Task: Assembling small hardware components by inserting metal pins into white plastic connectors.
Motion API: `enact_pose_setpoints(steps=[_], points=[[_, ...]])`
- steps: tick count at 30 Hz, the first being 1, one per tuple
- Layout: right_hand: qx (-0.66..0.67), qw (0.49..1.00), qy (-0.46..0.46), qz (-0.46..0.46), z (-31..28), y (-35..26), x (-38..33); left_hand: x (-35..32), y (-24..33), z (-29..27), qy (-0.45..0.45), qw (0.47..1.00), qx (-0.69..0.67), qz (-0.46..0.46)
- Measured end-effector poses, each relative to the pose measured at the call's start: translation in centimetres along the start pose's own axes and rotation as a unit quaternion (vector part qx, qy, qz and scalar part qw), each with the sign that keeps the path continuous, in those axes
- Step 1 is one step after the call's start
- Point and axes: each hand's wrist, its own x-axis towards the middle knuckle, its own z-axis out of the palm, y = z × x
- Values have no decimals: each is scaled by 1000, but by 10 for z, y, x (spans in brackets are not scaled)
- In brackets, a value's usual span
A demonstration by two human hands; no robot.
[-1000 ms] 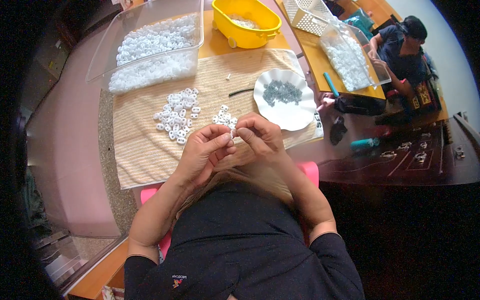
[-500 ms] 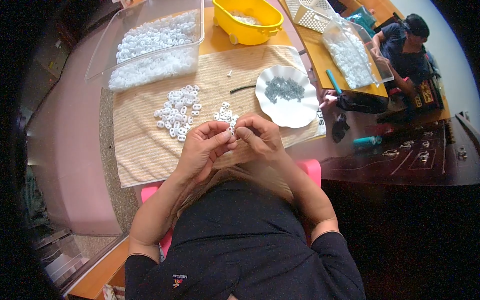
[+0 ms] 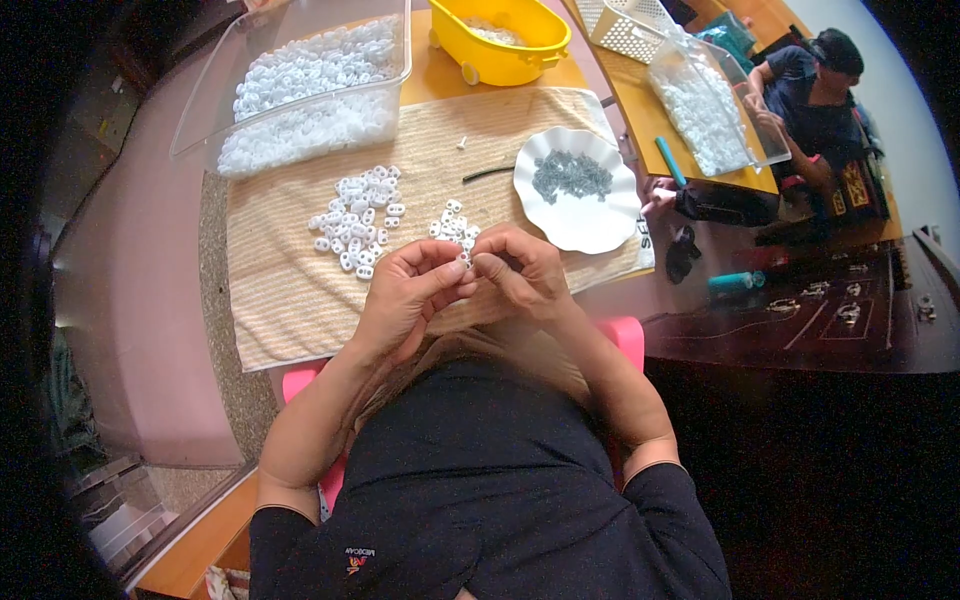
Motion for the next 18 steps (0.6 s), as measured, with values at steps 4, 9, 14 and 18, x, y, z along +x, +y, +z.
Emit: enact_pose_setpoints(steps=[4,9,14,18], points=[[-23,1000,-3,-10,-1,0,0,0,-1,0,4,1000,9,4],[-28,1000,-10,-10,0,2,-1,0,-1,0,4,1000,15,9],[-19,1000,5,10,2,2,-2,0,-3,-1,16,999,29,13],[-37,999,-16,-6,1,3,-2,0,-4,-1,23,999,40,12]])
